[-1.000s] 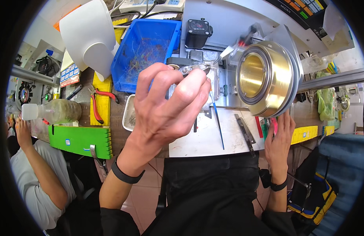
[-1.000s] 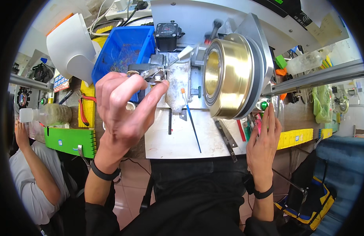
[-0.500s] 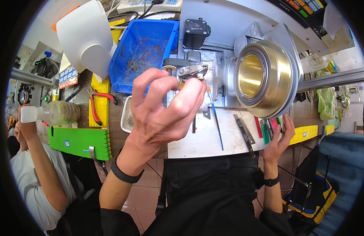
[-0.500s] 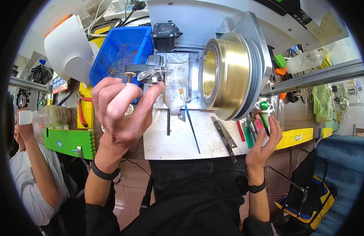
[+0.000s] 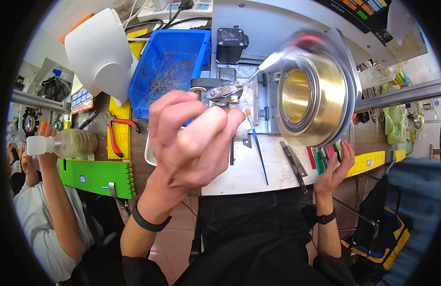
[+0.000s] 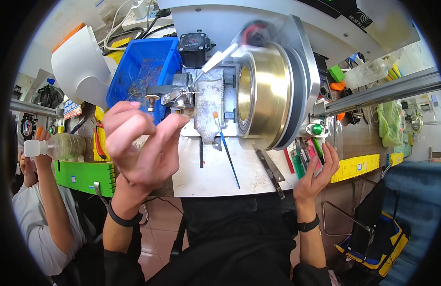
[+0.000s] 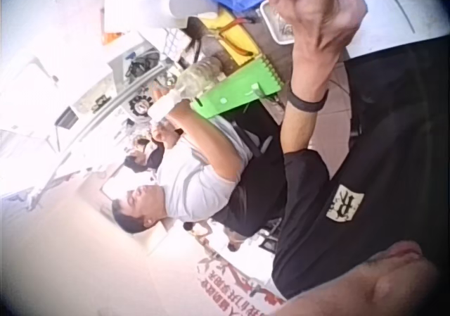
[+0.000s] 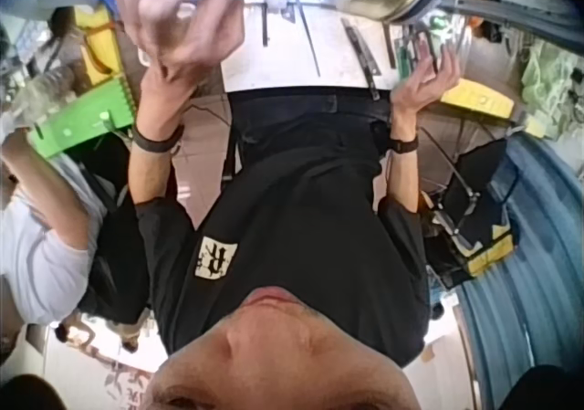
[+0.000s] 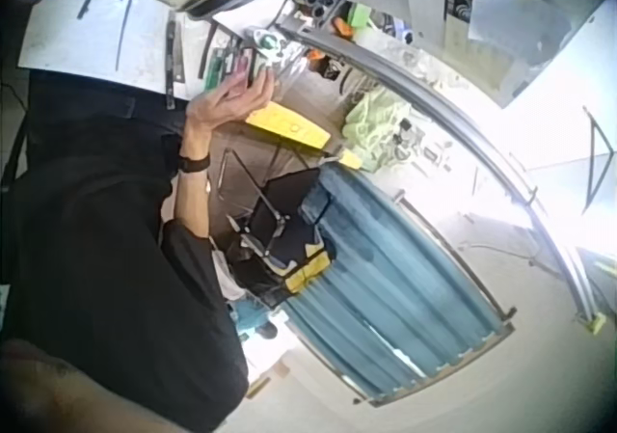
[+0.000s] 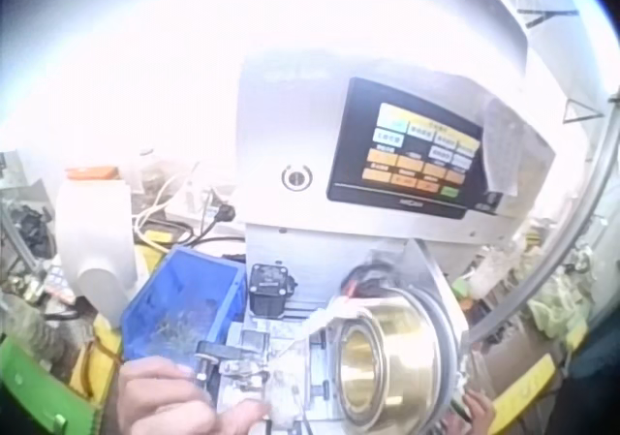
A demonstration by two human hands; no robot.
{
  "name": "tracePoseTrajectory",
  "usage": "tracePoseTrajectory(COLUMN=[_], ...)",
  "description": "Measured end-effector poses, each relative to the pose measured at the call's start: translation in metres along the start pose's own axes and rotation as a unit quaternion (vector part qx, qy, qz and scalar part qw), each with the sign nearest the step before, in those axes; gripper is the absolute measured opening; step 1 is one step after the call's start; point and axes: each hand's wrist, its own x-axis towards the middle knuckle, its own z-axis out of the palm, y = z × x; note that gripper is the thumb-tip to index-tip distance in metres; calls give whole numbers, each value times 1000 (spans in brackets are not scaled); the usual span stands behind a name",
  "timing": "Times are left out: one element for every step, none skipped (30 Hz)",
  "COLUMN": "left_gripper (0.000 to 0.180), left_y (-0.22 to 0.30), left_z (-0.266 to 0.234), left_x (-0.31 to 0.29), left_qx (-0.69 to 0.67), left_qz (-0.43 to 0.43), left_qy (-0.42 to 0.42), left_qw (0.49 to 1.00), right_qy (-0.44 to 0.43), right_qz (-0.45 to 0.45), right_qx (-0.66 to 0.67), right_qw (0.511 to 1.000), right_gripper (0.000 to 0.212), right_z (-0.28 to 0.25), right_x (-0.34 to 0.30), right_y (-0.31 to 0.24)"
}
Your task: Manually assemble and glue small components at a specialized workbench with precision tools.
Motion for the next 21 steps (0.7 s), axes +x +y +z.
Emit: tracePoseTrajectory(left_gripper=[26,26,27,28,29,29,27,26,23,23,21,20,16,16,15,14,12,12,12,12,12], left_y=[-3,-3,-3,-3,-3,-1,2,4,3,2,-1,-3,-6,-6,-6,-7,-10,-11,-12,-13,-13], left_z=[-1,-3,-6,-6,-6,-10,-17,-21,-20,-21,-21,-20,-19,-18,-18,-16,-14,-12,-10,-9,-8], left_x=[0,1,3,5,7,12,18,21,20,21,25,27,29,30,31,32,30,29,28,27,26], left_qx=[-3,-2,-8,-18,-17,-18,-10,-2,-19,-19,-28,-37,-40,-39,-41,-44,-47,-48,-60,-73,-72], left_qz=[9,10,-8,-27,-40,-40,-77,-113,-135,-136,-148,-161,-160,-159,-180,-201,-214,-214,-238,-262,-262], left_qy=[3,2,2,4,-3,-2,-48,-94,-90,-90,-88,-86,-83,-84,-85,-85,-79,-78,-77,-76,-76], left_qw=[1000,1000,1000,999,999,999,996,989,987,987,985,983,983,983,979,975,973,973,966,959,959], right_qy=[0,-1,1,3,3,4,5,5,4,2,2,3,3,3,3,3,3,0,-3,-3,-2], right_qz=[-2,-2,-6,-9,-9,-10,-12,-11,-13,-14,-15,-14,-13,-13,-13,-14,-14,-13,-11,-12,-10], right_qx=[-2,0,0,-3,-4,-6,-8,-8,-9,-11,-11,-14,-14,-13,-17,-22,-22,-25,-27,-26,-26], right_qw=[1000,1000,1000,1000,1000,1000,1000,1000,1000,1000,1000,1000,1000,1000,1000,1000,1000,1000,1000,1000,1000], right_gripper=[34,34,34,33,33,33,33,33,32,32,32,32,32,32,32,32,32,31,31,31,31], right_z=[0,1,1,1,1,1,2,1,1,1,1,0,1,1,1,1,1,1,1,1,0], right_x=[0,0,0,0,0,-1,-1,-1,-1,-1,-1,-1,-1,-1,-1,0,0,0,0,0,0], right_y=[-1,-1,-2,-1,0,0,0,0,0,0,0,0,-1,-1,-2,-2,-2,-1,-1,-2,-2])
